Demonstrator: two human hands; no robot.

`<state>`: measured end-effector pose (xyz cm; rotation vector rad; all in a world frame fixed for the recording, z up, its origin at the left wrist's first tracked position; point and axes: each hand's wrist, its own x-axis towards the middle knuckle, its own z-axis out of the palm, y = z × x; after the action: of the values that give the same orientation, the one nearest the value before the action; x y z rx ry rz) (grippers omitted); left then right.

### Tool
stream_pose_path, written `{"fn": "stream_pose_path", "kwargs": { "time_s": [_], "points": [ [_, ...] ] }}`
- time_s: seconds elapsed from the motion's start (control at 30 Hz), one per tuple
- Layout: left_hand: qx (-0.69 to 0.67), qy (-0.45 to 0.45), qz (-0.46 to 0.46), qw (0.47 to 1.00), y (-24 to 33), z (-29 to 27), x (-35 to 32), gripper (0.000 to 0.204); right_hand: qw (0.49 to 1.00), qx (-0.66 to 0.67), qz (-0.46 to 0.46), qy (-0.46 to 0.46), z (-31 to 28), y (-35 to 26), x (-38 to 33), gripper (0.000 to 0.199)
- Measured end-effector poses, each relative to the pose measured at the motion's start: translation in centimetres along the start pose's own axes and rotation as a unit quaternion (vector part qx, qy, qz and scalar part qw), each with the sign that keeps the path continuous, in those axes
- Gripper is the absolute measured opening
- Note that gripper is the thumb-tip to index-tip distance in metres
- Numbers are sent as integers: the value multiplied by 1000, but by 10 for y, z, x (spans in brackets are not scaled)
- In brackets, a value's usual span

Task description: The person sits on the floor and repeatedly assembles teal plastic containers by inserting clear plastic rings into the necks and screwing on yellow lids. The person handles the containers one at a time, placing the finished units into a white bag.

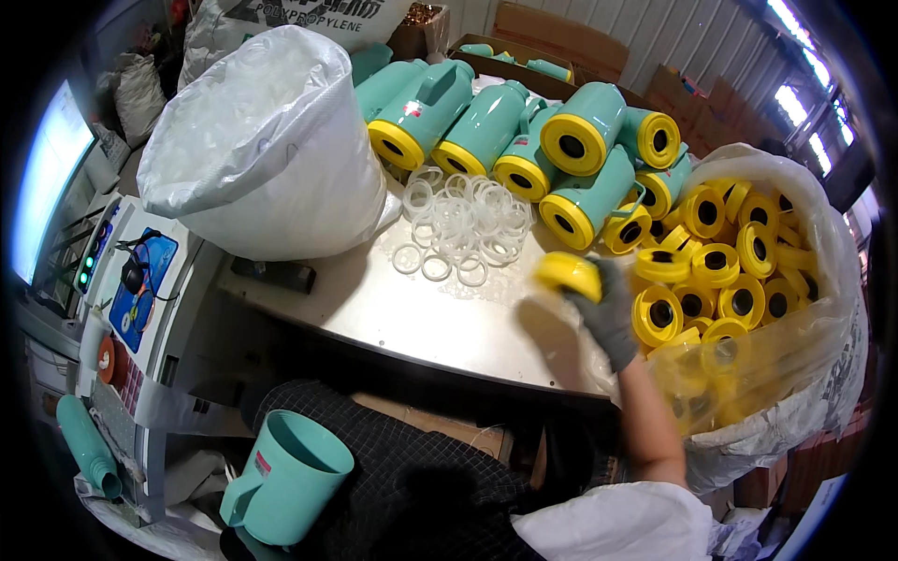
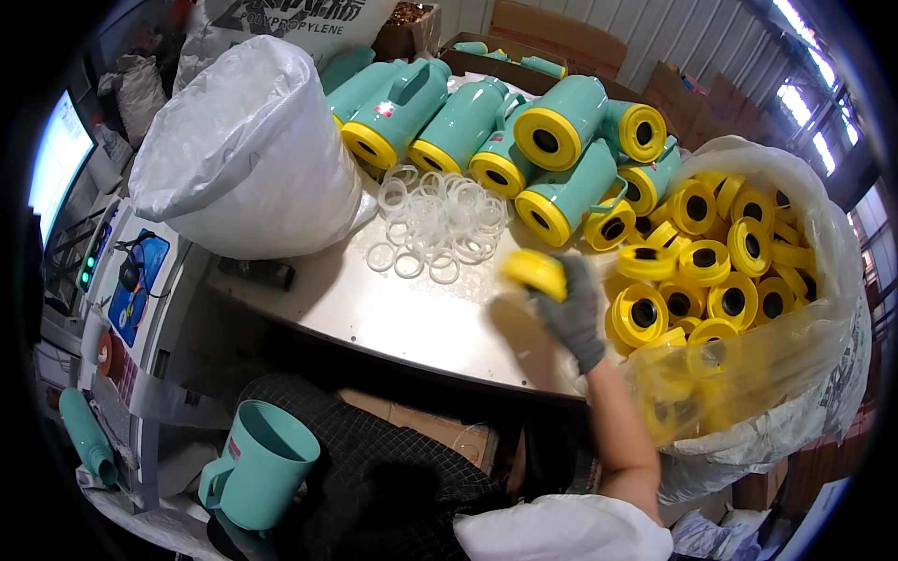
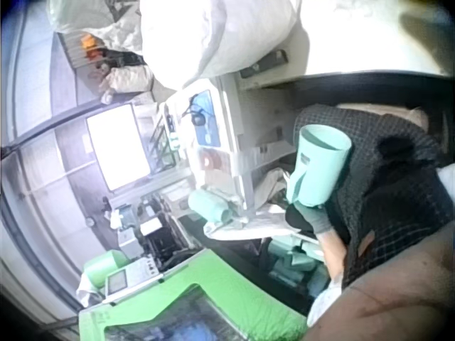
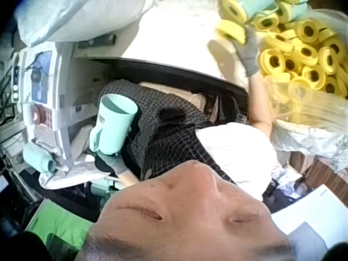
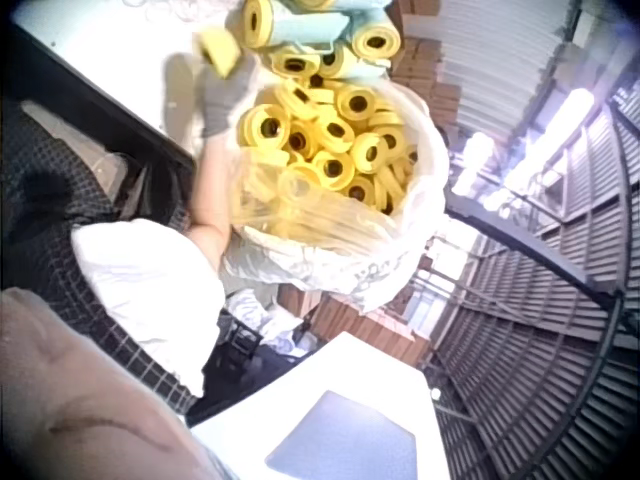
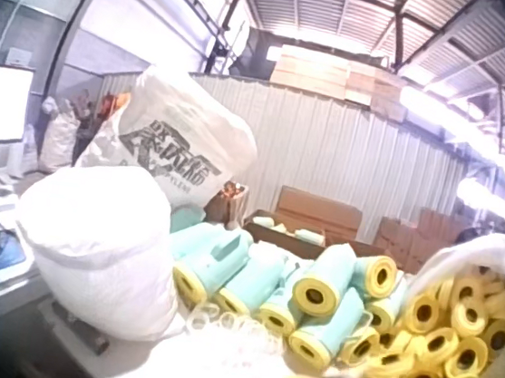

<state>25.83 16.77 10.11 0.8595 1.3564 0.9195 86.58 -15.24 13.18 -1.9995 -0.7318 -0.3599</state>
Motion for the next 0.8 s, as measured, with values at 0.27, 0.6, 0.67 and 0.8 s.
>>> {"fn": "stream_pose_path", "kwargs": {
  "time_s": [0.27,0.6,0.67,0.8],
  "points": [
    [-56,13,25,998,-19,-6,0,60,964,74,19,-256,224,-177,-167,53],
    [-128,20,143,981,-46,-47,-11,45,848,151,-402,-310,204,-212,-178,62],
    [-157,27,126,979,-40,-35,-13,46,844,121,-429,-298,212,-208,-178,63],
    [-237,8,82,968,-42,-35,-22,48,853,350,134,-364,229,-246,-140,47]
  ]
}}
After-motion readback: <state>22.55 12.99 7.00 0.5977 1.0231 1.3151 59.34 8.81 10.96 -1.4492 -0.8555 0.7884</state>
